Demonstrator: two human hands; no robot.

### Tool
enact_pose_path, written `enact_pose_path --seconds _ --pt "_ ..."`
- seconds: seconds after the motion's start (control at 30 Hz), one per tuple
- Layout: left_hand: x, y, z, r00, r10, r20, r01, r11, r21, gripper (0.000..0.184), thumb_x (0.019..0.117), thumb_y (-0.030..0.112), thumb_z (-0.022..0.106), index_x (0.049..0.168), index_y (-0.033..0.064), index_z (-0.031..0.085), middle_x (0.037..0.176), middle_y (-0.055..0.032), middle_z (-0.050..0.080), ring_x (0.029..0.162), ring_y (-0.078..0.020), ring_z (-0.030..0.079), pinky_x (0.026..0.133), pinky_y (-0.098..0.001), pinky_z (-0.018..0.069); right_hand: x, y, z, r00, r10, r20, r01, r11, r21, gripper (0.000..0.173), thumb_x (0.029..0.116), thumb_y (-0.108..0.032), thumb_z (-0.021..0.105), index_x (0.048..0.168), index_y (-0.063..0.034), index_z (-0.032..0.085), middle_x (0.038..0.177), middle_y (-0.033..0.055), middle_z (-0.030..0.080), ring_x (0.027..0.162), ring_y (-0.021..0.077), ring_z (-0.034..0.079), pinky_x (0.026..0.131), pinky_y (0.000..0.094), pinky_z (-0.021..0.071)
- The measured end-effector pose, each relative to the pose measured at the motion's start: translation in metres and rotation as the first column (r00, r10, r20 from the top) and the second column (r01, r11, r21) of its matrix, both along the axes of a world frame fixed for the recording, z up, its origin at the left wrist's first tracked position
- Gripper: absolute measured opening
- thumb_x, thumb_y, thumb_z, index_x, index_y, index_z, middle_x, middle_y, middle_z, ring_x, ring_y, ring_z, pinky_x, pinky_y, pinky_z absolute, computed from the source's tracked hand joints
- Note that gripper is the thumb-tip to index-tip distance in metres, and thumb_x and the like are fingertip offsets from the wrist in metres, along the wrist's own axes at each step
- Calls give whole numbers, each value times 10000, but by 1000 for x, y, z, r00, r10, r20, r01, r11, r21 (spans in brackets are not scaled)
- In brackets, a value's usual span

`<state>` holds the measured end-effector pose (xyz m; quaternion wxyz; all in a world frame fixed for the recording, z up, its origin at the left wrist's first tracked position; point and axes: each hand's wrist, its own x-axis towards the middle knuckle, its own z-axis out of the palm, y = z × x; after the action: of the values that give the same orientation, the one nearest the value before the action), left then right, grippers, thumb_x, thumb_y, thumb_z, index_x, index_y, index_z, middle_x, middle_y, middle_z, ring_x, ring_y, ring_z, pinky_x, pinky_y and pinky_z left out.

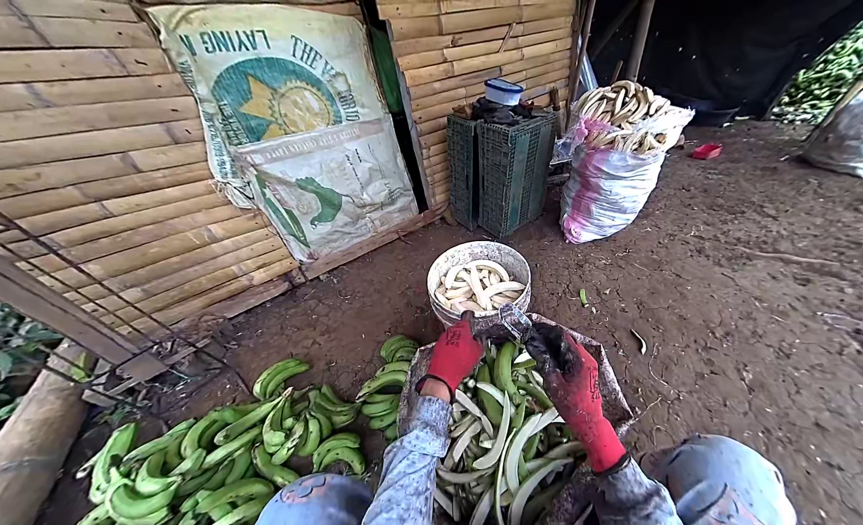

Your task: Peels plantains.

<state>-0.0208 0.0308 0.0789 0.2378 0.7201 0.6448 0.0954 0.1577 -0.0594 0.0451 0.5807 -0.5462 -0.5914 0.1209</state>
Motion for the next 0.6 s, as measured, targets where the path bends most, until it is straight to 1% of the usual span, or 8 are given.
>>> enact_pose_path --seconds 0.07,0.1,0.17,0.23,0.4,0.5,0.53,0.6 --pt "8 -28 -35 984 -26 -176 -28 954 -299 564 1038 357 536 1448 -26 481 1414 -260 557 1333 -399 536 1097 -605 413 3 -2 2 1000 4 -25 -4 1000 10 340 954 -222 642 1204 -3 712 1065 117 745 964 163 713 899 334 577" --pt "13 -37 -55 978 -11 -208 -62 938 -340 598 1037 368 529 1474 -31 441 1423 -258 552 1327 -398 544 1090 -601 425 3 -3 2 999 13 -37 -13 1000 2 335 962 -225 640 1205 -6 711 1070 111 745 965 154 711 900 323 576" --pt "23 -47 -85 973 65 -221 -128 951 -282 716 1011 362 543 1573 -2 291 1409 -239 574 1302 -384 572 1079 -573 449 2 -5 2 998 33 -53 -34 999 -35 337 972 -233 638 1215 -11 708 1082 109 744 978 147 709 912 317 570" --pt "26 -47 -95 974 106 -198 -154 957 -245 814 966 372 594 1601 23 224 1381 -227 599 1270 -373 599 1057 -566 469 -1 -8 3 996 64 -66 -69 994 -84 347 983 -269 633 1213 -20 705 1063 100 737 954 135 700 890 313 567" --pt "16 -45 -100 986 138 -94 -161 937 -311 761 954 408 650 1532 -1 372 1465 -234 525 1360 -360 523 1123 -549 417 -13 -11 6 985 148 -89 -161 975 -153 367 994 -309 622 1220 -29 693 1042 88 730 924 123 687 862 315 560" --pt "21 -48 -102 986 164 -18 -162 947 -278 787 943 371 688 1540 -14 349 1486 -253 488 1379 -369 496 1138 -528 407 -18 -12 6 985 154 -77 -166 969 -181 374 998 -311 614 1231 -29 691 1038 101 730 922 147 688 866 347 555" --pt "22 -53 -102 983 179 39 -164 955 -246 819 929 333 710 1560 -5 312 1485 -248 493 1375 -367 502 1141 -523 404 -19 -12 5 986 154 -69 -165 968 -191 375 1005 -312 607 1236 -29 689 1039 102 731 926 154 689 872 356 555" --pt "21 -63 -107 939 228 256 -197 970 -141 832 872 202 772 1545 -5 328 1449 -253 526 1347 -363 526 1139 -512 408 -18 -12 6 987 148 -57 -157 959 -235 399 1014 -332 593 1265 -31 670 1023 107 718 898 176 680 849 378 551"
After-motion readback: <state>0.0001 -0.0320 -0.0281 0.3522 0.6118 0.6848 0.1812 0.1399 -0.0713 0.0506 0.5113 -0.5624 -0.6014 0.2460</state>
